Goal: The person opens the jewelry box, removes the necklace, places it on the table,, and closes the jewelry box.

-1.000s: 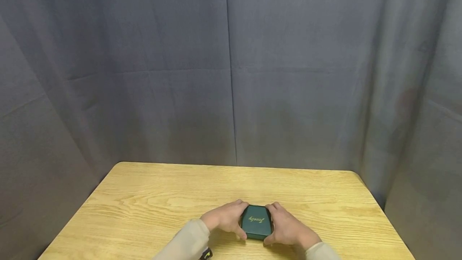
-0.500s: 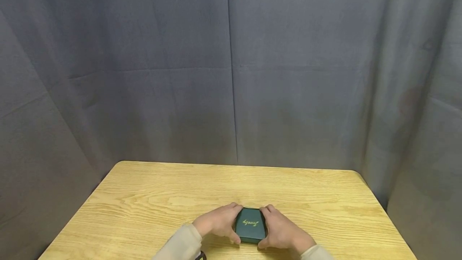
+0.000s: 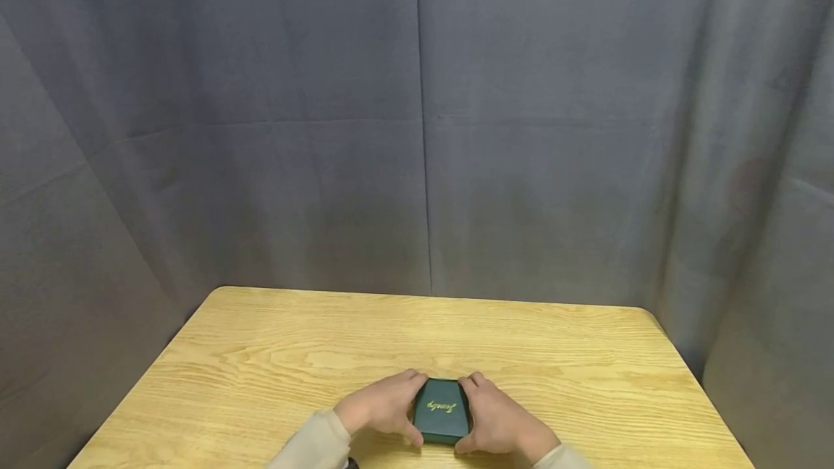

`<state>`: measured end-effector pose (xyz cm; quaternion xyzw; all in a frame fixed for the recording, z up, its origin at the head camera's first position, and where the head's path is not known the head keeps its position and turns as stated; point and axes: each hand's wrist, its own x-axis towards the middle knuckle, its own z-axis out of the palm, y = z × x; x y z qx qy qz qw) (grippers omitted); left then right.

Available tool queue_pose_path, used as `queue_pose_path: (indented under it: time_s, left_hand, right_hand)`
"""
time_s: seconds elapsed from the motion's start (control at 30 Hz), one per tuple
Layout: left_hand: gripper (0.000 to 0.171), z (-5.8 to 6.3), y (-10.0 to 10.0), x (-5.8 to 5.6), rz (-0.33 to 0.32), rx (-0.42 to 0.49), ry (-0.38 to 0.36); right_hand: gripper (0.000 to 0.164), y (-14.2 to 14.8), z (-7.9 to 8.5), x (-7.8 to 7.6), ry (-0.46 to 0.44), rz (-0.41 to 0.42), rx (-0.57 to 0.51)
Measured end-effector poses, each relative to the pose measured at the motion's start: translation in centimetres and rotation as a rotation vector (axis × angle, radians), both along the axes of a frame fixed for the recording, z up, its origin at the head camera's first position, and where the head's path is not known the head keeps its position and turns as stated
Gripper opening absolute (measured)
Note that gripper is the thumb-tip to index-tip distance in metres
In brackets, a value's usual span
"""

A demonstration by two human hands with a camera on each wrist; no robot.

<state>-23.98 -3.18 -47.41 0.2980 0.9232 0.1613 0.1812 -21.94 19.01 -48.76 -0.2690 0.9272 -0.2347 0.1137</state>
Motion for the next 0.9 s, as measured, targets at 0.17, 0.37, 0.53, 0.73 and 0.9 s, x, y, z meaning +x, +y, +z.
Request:
queue_pose_path:
  time_s: [0.17, 0.37, 0.53, 0.73, 0.9]
  left_hand:
    - [0.089, 0.0, -0.7, 0.5, -0.006, -0.006, 0.006]
    - [0.09, -0.1, -1.6, 1.0, -0.003, 0.016, 0.007]
    - [0.086, -0.3, -2.3, 1.5, -0.002, 0.06, 0.013]
    - [0.088, -0.4, -3.1, 1.9, 0.0, 0.069, 0.026]
    - [0.095, -0.6, -3.7, 2.4, 0.011, 0.099, 0.008]
  right_hand:
    - [0.094, -0.5, -0.2, 0.1, 0.004, 0.022, -0.002]
    - [0.094, -1.2, 0.0, 0.5, -0.005, 0.035, 0.007]
    - [0.095, -1.7, 0.1, 0.7, -0.006, 0.035, 0.019]
    - [0.096, -2.3, -0.1, 0.9, -0.026, 0.04, 0.004]
    - [0.097, -2.7, -0.1, 1.2, -0.04, 0.047, -0.002]
